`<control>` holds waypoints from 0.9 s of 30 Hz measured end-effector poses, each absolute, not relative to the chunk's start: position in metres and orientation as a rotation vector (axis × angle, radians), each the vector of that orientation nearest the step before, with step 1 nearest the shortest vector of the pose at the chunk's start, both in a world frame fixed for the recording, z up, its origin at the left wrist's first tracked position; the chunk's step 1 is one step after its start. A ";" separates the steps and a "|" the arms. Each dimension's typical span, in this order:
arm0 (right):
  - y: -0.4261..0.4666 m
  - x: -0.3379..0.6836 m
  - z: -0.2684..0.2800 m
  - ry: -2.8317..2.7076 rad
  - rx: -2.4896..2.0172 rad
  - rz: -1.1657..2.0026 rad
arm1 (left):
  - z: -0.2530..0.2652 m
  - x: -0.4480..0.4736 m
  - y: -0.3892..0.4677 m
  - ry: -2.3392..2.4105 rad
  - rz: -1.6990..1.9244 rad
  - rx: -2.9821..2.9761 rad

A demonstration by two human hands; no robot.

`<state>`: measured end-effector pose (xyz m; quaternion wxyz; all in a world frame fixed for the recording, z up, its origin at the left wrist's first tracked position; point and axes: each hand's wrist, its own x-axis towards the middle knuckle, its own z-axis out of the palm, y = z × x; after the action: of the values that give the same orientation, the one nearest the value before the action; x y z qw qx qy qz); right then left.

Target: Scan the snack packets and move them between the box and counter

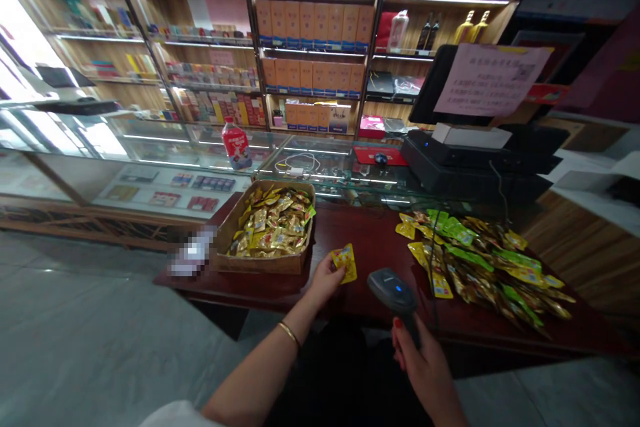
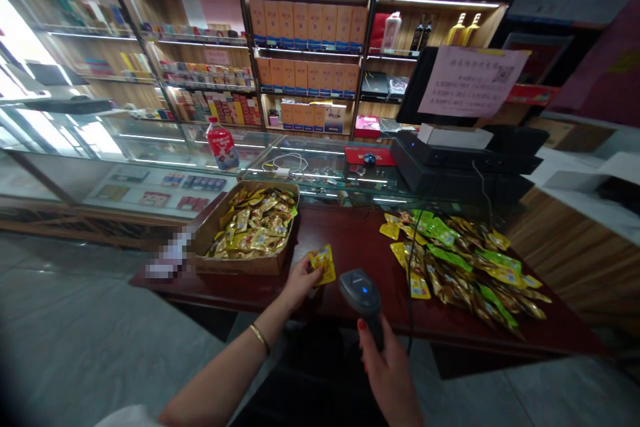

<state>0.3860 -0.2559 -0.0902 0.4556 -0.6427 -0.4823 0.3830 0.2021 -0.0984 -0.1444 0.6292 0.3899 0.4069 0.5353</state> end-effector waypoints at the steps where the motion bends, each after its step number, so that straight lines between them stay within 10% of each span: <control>1: -0.259 0.384 -0.090 -1.180 -1.586 0.981 | -0.144 0.203 -0.099 0.928 1.220 0.899; 27: -0.294 0.374 -0.077 -0.991 -1.572 0.930 | -0.141 0.272 -0.084 1.059 0.861 1.136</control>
<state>0.3738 -0.2941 -0.0766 0.5071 -0.6521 -0.4110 0.3856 0.2720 -0.0841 -0.1406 0.6312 0.4964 0.4625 0.3759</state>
